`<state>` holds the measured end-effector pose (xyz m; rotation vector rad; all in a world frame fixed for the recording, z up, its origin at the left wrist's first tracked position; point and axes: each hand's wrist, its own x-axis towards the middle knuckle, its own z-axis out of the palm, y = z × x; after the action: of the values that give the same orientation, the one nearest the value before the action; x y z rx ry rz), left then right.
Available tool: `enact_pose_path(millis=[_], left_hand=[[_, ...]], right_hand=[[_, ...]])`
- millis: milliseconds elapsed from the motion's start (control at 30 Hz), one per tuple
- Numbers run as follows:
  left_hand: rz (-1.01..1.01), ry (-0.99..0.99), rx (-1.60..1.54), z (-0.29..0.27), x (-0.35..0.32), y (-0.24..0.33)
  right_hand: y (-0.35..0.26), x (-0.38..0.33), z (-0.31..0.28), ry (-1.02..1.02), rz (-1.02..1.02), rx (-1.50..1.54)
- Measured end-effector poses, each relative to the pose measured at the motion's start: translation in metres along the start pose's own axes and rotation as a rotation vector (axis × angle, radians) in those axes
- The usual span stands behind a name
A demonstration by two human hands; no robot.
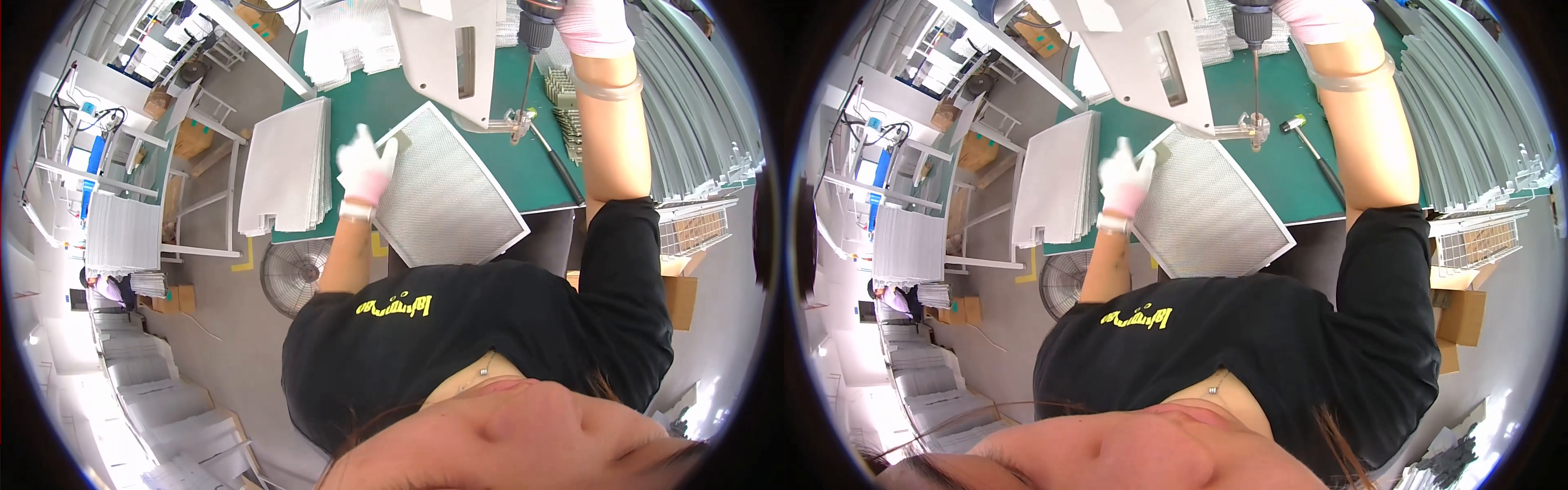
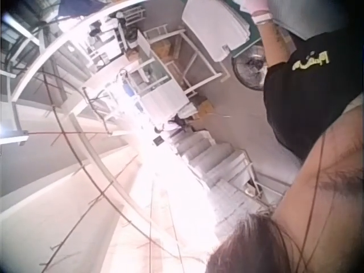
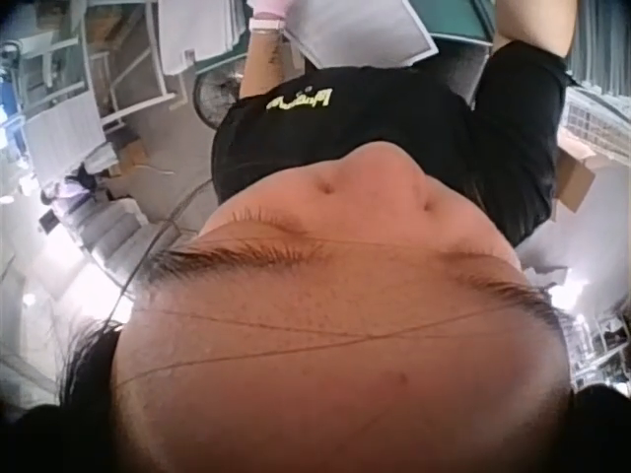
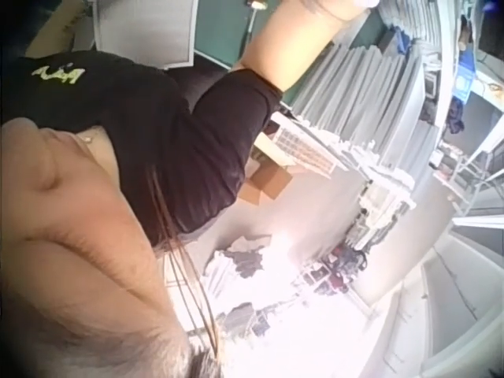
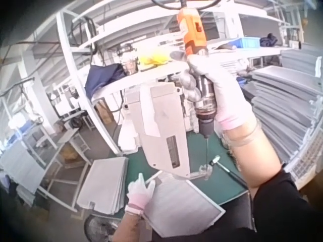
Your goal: Assemble metal mesh grease filters for range hoods by attaching a latch and metal frame using a hammer and power tool.
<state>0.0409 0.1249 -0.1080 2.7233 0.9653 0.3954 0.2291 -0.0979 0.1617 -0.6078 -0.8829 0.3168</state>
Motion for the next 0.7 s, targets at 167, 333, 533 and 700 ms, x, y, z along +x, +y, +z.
enact_pose_path(millis=[167,333,533,700], left_hand=[[0.420,0.314,-0.187,0.008,0.014,0.048],[0.728,0.126,-0.257,-0.048,-0.043,0.115],[0.791,0.355,-0.335,-0.053,-0.084,0.123],[0.666,0.179,-0.280,-0.061,-0.099,0.117]], right_hand=[[-0.008,-0.004,-0.002,0.079,0.000,-0.056],[-0.012,-0.019,-0.002,0.102,0.047,-0.211],[0.002,-0.065,0.001,0.326,0.111,-0.207],[0.042,-0.060,-0.006,-0.027,0.134,0.466]])
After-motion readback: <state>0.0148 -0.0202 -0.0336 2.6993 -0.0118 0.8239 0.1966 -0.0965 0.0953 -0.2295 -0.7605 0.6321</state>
